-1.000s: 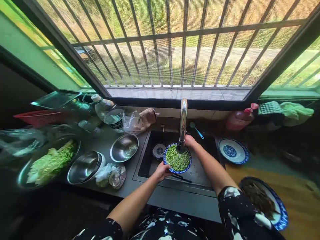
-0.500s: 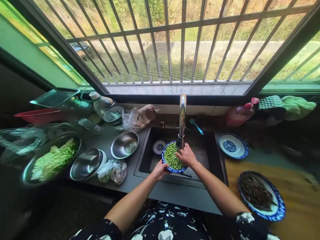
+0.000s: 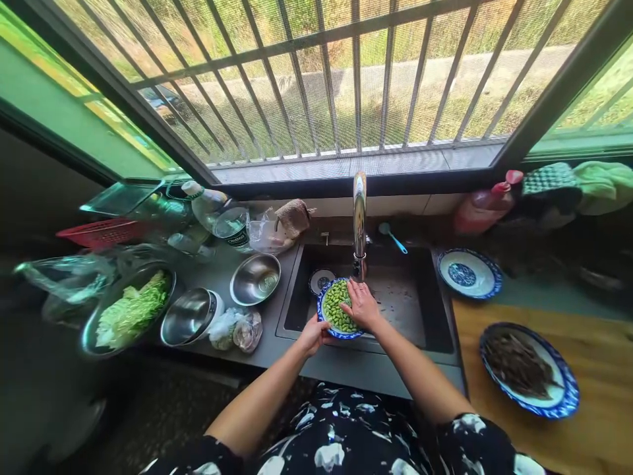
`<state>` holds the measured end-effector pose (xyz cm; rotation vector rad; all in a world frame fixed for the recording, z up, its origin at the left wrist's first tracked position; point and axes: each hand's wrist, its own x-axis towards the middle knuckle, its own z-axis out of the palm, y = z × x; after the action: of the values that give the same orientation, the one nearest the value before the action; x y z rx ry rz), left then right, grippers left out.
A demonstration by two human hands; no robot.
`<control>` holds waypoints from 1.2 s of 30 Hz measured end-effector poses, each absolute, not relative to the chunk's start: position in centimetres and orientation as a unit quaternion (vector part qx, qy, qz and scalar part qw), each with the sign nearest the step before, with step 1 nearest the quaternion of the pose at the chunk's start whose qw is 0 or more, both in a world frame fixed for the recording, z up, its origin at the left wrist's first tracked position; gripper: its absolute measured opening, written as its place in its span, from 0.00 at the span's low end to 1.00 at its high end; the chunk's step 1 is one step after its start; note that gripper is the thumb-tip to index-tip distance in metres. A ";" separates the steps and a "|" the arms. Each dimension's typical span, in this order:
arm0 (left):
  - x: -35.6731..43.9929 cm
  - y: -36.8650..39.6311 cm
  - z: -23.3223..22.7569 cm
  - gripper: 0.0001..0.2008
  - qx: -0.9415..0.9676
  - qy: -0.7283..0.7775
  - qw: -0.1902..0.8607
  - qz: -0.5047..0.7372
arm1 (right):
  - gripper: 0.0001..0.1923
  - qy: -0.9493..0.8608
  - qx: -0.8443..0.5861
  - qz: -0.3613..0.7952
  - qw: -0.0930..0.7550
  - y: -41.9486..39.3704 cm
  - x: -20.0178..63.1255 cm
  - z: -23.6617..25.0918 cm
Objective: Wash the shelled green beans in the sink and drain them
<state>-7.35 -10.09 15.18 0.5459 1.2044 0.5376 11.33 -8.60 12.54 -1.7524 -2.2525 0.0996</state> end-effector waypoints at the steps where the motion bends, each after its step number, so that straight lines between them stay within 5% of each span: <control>1: -7.5 -10.2 15.2 0.29 0.253 0.553 0.755 0.246 | 0.37 -0.782 -0.606 0.036 0.145 -8.6 11.2 12.3; 36: -10.0 -10.3 16.7 0.35 0.274 0.609 0.708 0.229 | 0.37 -0.788 -0.578 0.073 0.197 -8.1 8.4 9.9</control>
<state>-10.00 -10.32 16.67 0.6086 1.3528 0.5093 8.37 -8.10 9.92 -1.6193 -2.2074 0.2030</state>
